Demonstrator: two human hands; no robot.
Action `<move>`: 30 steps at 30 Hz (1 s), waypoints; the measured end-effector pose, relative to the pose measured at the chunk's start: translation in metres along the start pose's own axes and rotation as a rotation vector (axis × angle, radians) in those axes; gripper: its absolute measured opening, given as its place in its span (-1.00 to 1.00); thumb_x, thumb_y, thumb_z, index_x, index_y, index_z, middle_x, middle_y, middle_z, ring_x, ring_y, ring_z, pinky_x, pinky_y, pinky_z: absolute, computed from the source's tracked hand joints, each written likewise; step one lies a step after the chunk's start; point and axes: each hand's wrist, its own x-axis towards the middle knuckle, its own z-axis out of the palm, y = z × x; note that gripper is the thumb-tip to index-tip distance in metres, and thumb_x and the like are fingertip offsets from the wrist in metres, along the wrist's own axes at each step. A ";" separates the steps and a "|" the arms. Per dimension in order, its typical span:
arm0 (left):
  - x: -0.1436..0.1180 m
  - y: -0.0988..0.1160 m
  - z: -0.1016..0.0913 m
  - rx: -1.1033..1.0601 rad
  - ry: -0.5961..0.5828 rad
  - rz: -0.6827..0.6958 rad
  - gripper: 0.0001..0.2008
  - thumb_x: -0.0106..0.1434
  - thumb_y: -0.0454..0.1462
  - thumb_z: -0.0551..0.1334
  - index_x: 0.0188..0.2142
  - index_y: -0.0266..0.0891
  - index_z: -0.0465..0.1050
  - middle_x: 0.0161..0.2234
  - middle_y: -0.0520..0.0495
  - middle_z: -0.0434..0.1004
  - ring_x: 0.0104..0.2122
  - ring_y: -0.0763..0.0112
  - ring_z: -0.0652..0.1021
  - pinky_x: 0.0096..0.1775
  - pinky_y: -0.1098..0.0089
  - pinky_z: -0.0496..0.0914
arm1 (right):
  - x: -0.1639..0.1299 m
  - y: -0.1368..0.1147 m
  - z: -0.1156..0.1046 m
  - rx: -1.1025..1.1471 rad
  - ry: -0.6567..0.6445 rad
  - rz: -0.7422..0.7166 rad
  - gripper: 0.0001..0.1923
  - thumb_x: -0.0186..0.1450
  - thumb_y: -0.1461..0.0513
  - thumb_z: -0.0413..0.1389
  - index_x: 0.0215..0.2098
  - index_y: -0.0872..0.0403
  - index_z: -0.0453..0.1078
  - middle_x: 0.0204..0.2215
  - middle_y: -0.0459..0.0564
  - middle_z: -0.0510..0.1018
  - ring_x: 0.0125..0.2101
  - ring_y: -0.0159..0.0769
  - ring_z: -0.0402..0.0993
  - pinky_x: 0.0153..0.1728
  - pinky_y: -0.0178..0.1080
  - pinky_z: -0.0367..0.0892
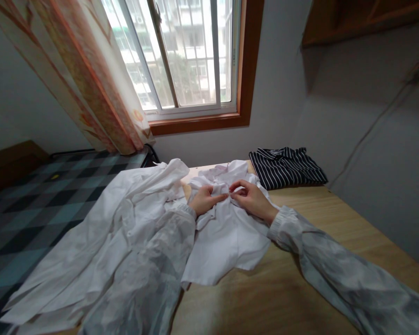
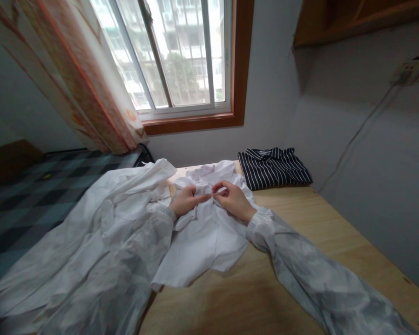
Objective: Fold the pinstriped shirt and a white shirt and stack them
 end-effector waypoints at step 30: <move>0.004 -0.011 -0.001 0.014 -0.065 -0.015 -0.38 0.10 0.30 0.43 -0.37 -0.24 0.59 -0.48 0.02 0.51 -0.44 0.38 0.43 -0.38 0.40 0.31 | -0.009 -0.008 -0.007 -0.595 0.012 -0.286 -0.80 0.49 -0.01 0.31 -0.16 -0.15 0.73 -0.14 0.01 0.79 -0.12 -0.07 0.68 0.03 -0.10 0.45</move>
